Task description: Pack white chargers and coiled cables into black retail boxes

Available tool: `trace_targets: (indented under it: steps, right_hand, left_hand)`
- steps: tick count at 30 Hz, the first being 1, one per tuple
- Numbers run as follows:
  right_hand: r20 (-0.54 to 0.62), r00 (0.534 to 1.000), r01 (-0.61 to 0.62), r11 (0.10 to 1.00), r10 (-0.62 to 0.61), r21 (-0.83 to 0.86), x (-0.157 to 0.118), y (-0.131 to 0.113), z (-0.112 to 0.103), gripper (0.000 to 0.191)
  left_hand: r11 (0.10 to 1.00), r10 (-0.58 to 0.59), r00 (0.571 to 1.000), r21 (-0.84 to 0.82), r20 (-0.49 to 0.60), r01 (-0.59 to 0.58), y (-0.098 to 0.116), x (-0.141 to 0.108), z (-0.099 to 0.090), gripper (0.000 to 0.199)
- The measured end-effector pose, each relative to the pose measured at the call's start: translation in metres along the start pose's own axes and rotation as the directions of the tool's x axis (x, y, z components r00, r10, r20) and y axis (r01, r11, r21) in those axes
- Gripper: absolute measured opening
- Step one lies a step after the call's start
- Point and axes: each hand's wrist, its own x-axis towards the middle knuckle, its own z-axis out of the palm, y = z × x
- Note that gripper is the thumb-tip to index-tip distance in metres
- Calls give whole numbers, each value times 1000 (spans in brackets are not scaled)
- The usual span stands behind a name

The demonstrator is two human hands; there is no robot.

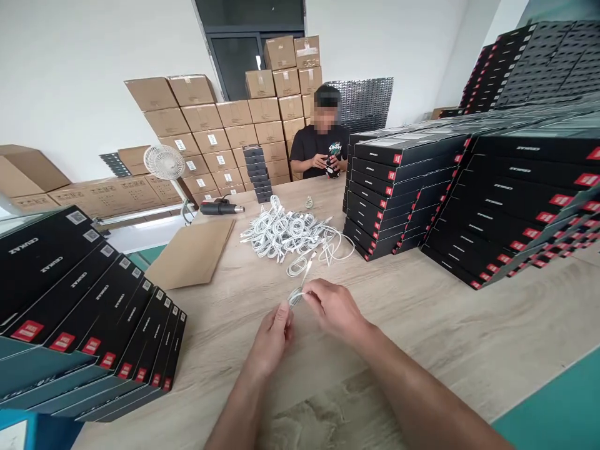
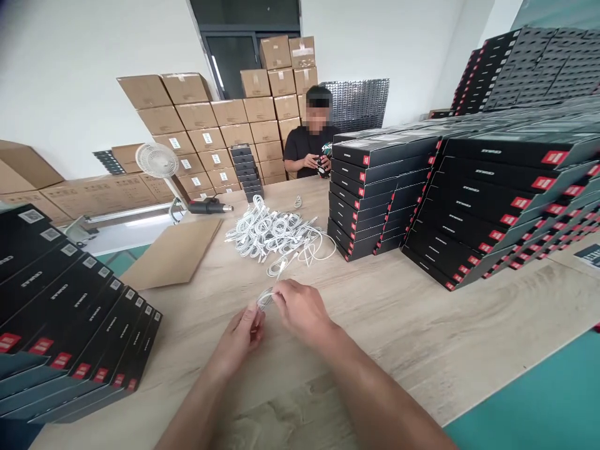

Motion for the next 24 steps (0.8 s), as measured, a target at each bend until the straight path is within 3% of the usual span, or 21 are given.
trace_targets:
  steps: [3, 10, 12, 16, 18, 21, 24]
  right_hand:
    - [-10, 996, -90, 977, 94, 194, -3, -3, 7, 18]
    - [19, 982, -179, 897, 188, 405, -1, -11, 13, 18]
    - [77, 968, -241, 809, 238, 536, 1, -10, 14, 20]
    - [266, 905, -414, 542, 333, 731, 5, -8, 14, 27]
    - [300, 885, -450, 488, 356, 748, 6, -7, 14, 28]
    - [285, 890, -439, 503, 355, 745, 5, -7, 17, 26]
    - [129, 931, -343, 695, 342, 631, 2, -7, 24, 23]
  left_hand:
    - [999, -23, 1000, -42, 19, 23, -1, 2, 2, 56]
    - [975, -84, 995, -200, 57, 94, -6, 3, 2, 52]
    - [966, -90, 994, -236, 68, 104, -4, 2, 4, 52]
    - [954, -109, 992, -274, 66, 123, 0, 0, 7, 53]
    - [953, -116, 991, -274, 61, 128, 0, -1, 8, 54]
    - [940, -127, 987, -307, 101, 152, -1, -1, 8, 55]
    - [894, -143, 980, -407, 137, 187, -2, 0, 8, 55]
